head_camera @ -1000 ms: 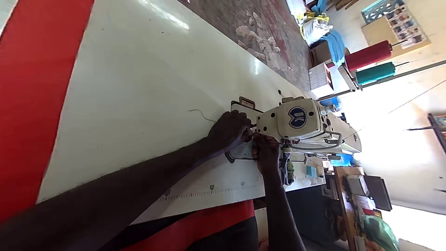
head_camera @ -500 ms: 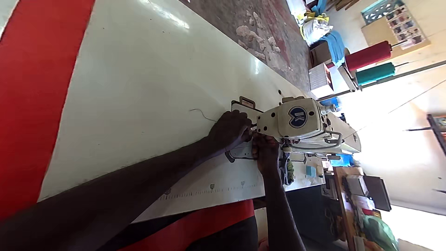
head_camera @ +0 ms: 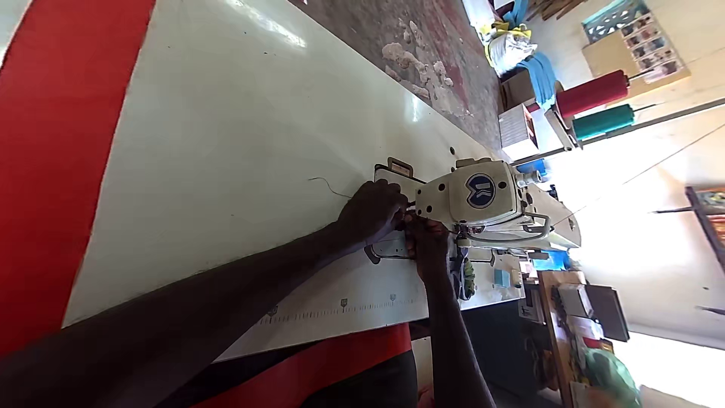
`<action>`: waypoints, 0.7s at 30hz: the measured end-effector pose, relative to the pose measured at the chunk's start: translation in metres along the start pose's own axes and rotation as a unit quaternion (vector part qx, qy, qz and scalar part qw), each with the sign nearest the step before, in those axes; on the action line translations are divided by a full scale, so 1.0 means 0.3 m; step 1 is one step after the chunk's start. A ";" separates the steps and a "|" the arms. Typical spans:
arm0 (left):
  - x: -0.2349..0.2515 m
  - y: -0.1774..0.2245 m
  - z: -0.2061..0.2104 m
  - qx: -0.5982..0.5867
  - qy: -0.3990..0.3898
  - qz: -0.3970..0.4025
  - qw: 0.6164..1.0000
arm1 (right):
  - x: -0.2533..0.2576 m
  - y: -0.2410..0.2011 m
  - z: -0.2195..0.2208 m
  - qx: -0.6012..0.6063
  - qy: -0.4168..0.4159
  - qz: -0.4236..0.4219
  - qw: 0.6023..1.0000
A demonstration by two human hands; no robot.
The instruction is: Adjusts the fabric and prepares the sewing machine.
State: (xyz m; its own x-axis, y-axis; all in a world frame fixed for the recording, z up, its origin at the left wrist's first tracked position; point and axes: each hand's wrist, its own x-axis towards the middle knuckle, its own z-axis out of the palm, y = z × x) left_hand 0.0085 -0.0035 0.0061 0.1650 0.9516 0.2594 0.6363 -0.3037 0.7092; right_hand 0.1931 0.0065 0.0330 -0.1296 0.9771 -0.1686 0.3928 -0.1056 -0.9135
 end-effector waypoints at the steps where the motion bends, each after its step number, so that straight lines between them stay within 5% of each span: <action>1: -0.001 0.000 0.000 0.002 0.002 0.001 1.000 | 0.000 0.000 0.001 -0.010 0.003 0.002 1.000; 21: 0.000 0.008 -0.015 -0.001 -0.026 -0.009 1.000 | 0.007 -0.001 0.006 -0.018 0.014 0.006 1.000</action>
State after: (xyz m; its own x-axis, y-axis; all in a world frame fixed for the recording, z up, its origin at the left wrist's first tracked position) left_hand 0.0064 -0.0045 0.0107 0.1923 0.9579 0.2132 0.6377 -0.2872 0.7148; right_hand 0.1910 0.0081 0.0322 -0.0995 0.9807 -0.1683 0.4276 -0.1106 -0.8972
